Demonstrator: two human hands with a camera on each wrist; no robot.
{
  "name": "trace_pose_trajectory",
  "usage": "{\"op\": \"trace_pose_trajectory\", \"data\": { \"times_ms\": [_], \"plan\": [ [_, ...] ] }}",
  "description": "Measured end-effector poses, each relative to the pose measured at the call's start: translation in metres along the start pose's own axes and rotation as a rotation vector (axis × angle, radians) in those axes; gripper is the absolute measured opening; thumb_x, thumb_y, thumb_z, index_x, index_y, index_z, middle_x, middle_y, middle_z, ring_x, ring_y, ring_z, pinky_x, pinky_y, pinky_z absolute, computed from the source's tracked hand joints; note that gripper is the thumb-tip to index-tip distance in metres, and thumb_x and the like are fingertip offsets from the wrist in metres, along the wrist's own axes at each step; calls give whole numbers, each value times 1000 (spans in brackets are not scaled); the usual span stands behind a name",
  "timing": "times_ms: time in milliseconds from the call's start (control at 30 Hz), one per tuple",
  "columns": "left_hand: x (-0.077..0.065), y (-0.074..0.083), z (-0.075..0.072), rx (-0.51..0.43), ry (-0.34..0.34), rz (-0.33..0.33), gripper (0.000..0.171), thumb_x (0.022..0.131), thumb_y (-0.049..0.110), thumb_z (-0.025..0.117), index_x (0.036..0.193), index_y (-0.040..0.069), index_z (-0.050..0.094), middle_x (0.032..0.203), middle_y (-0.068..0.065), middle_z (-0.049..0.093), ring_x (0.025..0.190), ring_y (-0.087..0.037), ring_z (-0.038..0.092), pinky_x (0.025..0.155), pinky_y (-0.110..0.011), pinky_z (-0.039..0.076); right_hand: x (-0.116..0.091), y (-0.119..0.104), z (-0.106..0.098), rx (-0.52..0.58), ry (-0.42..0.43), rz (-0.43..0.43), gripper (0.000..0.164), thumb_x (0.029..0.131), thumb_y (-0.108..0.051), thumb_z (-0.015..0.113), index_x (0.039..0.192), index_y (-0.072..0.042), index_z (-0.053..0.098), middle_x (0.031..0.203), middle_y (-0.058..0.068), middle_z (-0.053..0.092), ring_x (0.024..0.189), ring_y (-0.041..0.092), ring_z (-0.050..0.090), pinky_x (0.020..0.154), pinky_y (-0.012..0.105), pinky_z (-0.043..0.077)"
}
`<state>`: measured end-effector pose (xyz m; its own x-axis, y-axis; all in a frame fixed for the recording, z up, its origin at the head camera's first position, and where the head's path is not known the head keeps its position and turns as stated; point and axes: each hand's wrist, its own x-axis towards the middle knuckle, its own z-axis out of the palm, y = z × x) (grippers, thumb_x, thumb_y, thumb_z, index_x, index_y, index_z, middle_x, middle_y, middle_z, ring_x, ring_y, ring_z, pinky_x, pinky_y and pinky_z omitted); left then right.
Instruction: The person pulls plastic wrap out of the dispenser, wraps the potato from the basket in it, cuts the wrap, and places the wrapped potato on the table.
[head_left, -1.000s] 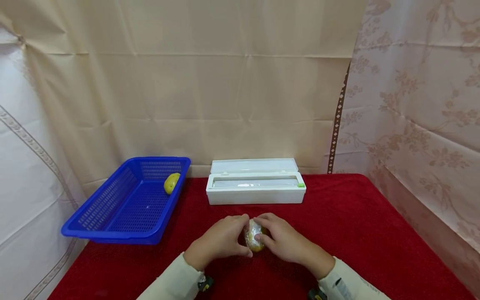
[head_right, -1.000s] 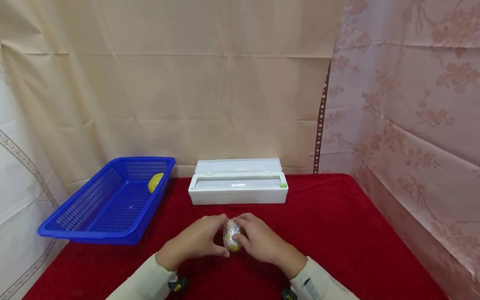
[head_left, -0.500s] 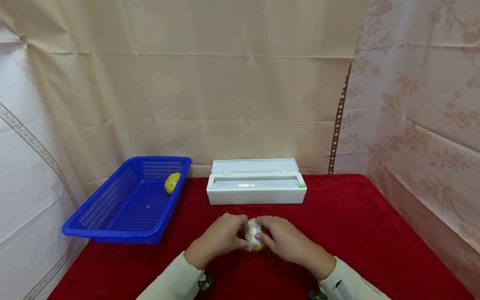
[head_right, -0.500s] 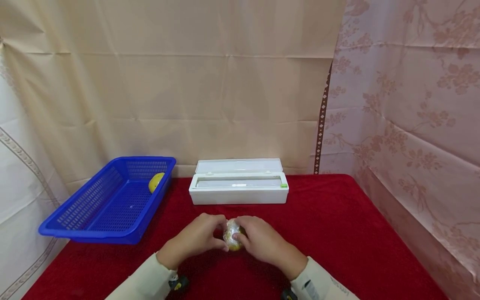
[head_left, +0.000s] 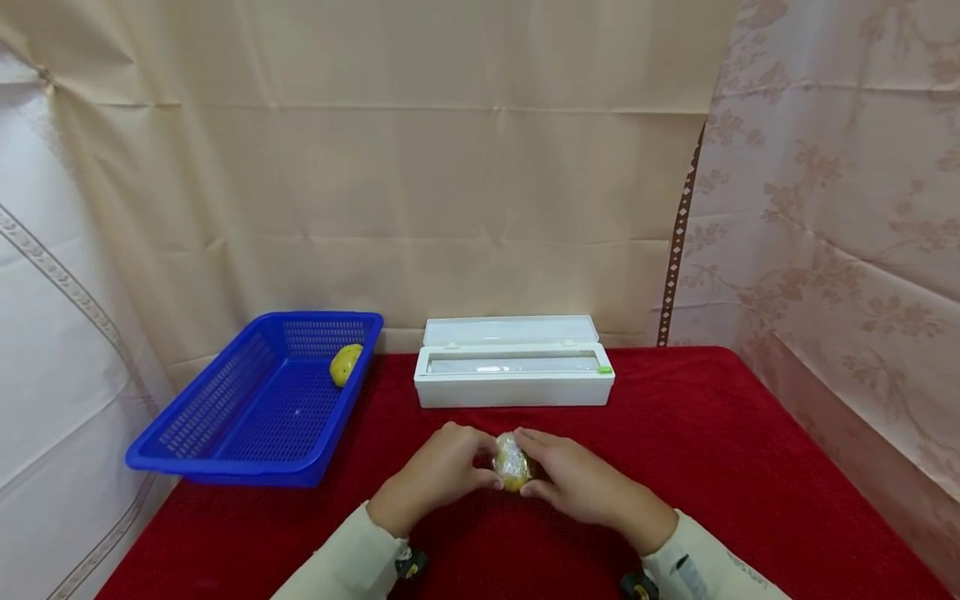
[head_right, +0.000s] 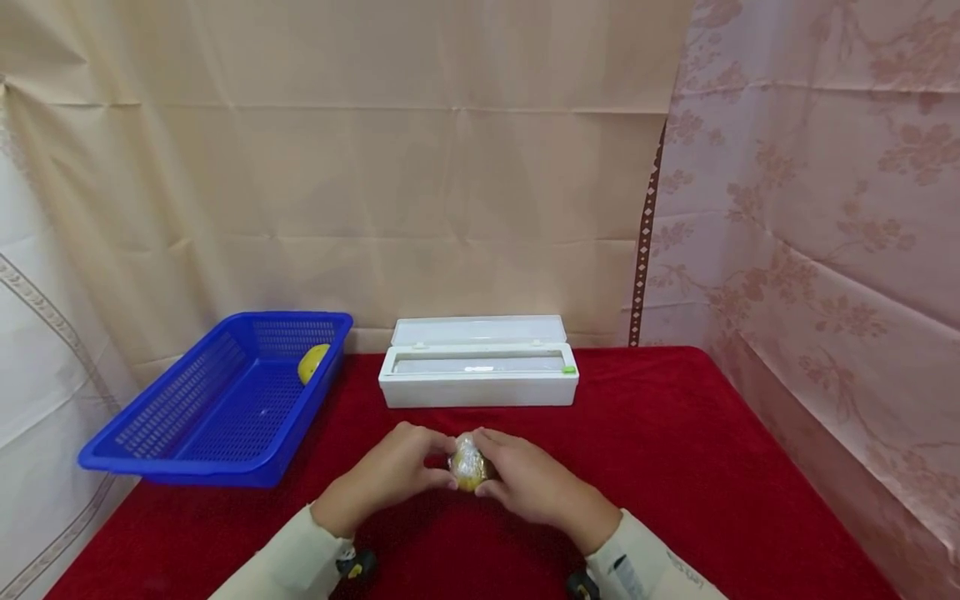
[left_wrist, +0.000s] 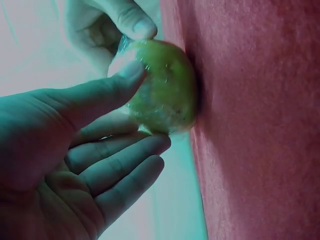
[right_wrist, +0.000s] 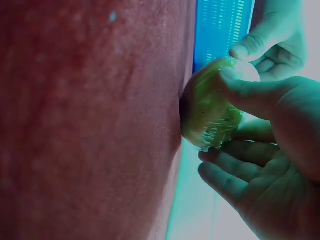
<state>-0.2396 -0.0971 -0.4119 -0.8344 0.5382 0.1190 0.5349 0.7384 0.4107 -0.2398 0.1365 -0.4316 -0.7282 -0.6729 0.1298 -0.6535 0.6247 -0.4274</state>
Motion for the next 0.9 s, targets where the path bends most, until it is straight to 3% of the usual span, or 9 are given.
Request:
{"op": "trace_pose_trajectory", "data": {
  "times_ms": [200,467,800,900],
  "plan": [
    [1,0,2,20,17,22,29,91,26,81,117,14,78,106,6,78,92,-7,70,79,-23,55,1,8,1,37,33,2,65,97,-24,74,154,-8,47,146,6,60,128,14,60,108,41,51],
    [2,-4,1,-113,53,-50,40,97,30,74,132,9,71,128,-3,73,117,-15,69,97,-37,56,2,13,-4,60,114,7,60,100,-28,69,154,-9,49,147,5,61,125,12,62,104,39,53],
    [3,-3,-1,-247,165,-82,33,100,36,69,126,16,76,119,6,76,104,-3,69,88,-29,58,2,15,-14,158,191,13,45,102,-33,64,146,-22,61,137,-8,67,117,3,65,102,36,55],
    [3,-3,-1,-266,188,-100,33,100,39,68,122,16,78,114,6,77,101,-3,70,87,-30,59,1,16,-16,172,203,39,42,102,-39,62,142,-23,65,124,-11,73,98,-1,65,91,30,57]
  ]
}}
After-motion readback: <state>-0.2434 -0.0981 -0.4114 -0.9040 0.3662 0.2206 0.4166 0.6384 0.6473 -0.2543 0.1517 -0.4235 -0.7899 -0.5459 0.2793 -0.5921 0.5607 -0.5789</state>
